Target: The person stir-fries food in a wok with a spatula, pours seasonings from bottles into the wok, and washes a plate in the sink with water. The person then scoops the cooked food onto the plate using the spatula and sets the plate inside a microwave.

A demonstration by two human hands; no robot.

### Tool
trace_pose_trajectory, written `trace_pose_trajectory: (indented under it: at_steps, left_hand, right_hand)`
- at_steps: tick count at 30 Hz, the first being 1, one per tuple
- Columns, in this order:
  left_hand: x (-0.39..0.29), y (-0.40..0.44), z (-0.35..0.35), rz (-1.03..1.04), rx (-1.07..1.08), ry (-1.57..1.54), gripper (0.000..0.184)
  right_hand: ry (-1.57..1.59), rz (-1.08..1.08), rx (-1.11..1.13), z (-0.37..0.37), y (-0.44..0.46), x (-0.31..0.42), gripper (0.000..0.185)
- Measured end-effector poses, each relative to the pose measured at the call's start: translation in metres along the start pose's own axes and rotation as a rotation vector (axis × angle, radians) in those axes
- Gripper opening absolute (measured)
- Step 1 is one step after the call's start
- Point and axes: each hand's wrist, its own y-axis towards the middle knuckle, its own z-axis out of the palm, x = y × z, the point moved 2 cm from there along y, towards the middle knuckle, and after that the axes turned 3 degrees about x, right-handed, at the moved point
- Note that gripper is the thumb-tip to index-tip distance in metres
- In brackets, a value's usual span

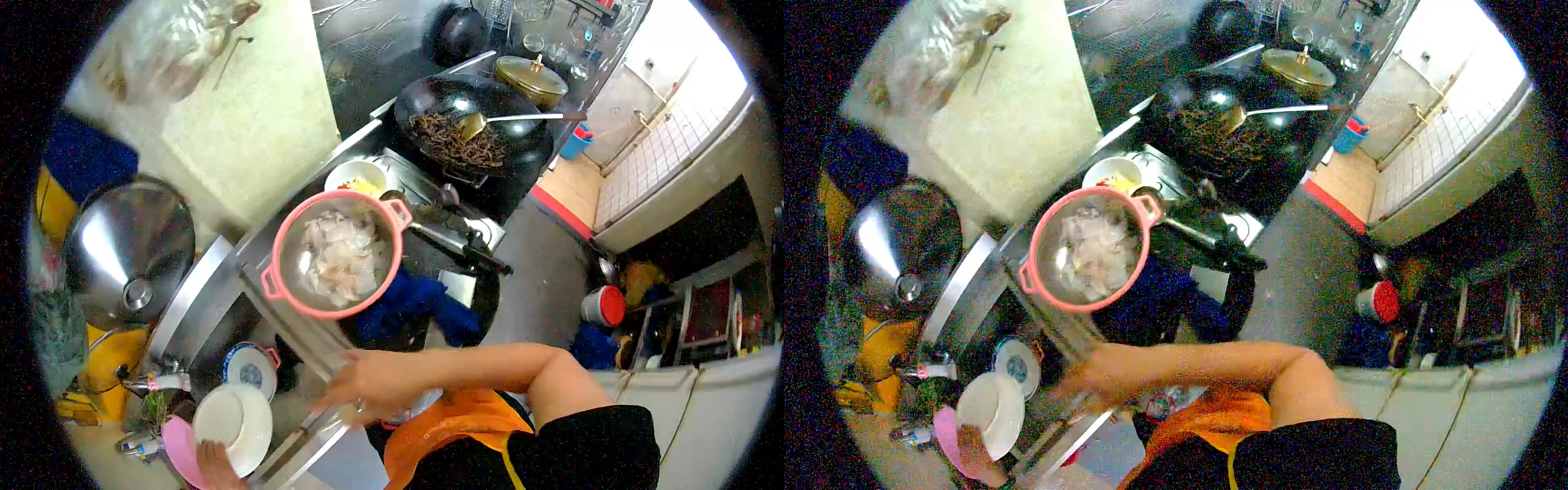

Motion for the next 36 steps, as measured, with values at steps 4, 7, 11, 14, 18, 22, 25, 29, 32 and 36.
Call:
trace_pose_trajectory:
  at_steps: [4, 7, 11, 14, 18, 22, 25, 29, 32, 36]
  left_hand:
    - [-0.086, -0.009, -0.033, -0.126, -0.244, -0.249, 0.041]
    - [-0.227, 0.012, -0.050, 0.120, -0.256, 0.415, 0.029]
    - [-0.353, 0.015, -0.053, 0.307, -0.285, 1.137, 0.015]
    - [-0.363, -0.007, -0.039, 0.153, -0.337, 1.053, 0.024]
    - [-0.384, -0.023, -0.010, 0.333, -0.235, 1.144, 0.031]
    - [-0.470, -0.049, 0.036, 0.093, -0.276, 1.011, 0.028]
    - [-0.514, -0.092, 0.071, -0.157, -0.309, 1.006, 0.025]
    - [-0.582, -0.124, 0.124, -0.333, -0.333, 0.921, 0.030]
    - [-0.614, -0.148, 0.175, -0.573, -0.280, 0.851, 0.035]
    - [-0.639, -0.177, 0.257, -0.925, -0.308, 0.759, 0.035]
  right_hand:
    - [0.247, -0.087, 0.083, -0.073, -0.164, -0.004, 0.043]
    - [1.070, 0.056, -0.103, -0.090, -0.320, -0.076, 0.054]
    - [-0.316, 1.478, -0.119, -0.108, -0.489, -0.156, 0.052]
    - [-0.646, 1.184, -1.071, -0.171, -0.601, -0.215, 0.021]
    - [-1.190, 0.606, -1.291, -0.353, -0.582, -0.114, 0.014]
    - [-1.393, 0.933, -0.681, -0.470, -0.580, -0.153, 0.048]
    - [-0.967, 1.116, -0.077, -0.516, -0.571, -0.184, 0.039]
    - [-0.911, 0.864, -0.095, -0.566, -0.538, -0.131, 0.031]
    - [-1.285, 0.606, 0.111, -0.580, -0.504, -0.028, 0.029]
    - [-1.460, 0.331, 0.385, -0.572, -0.468, 0.043, 0.022]
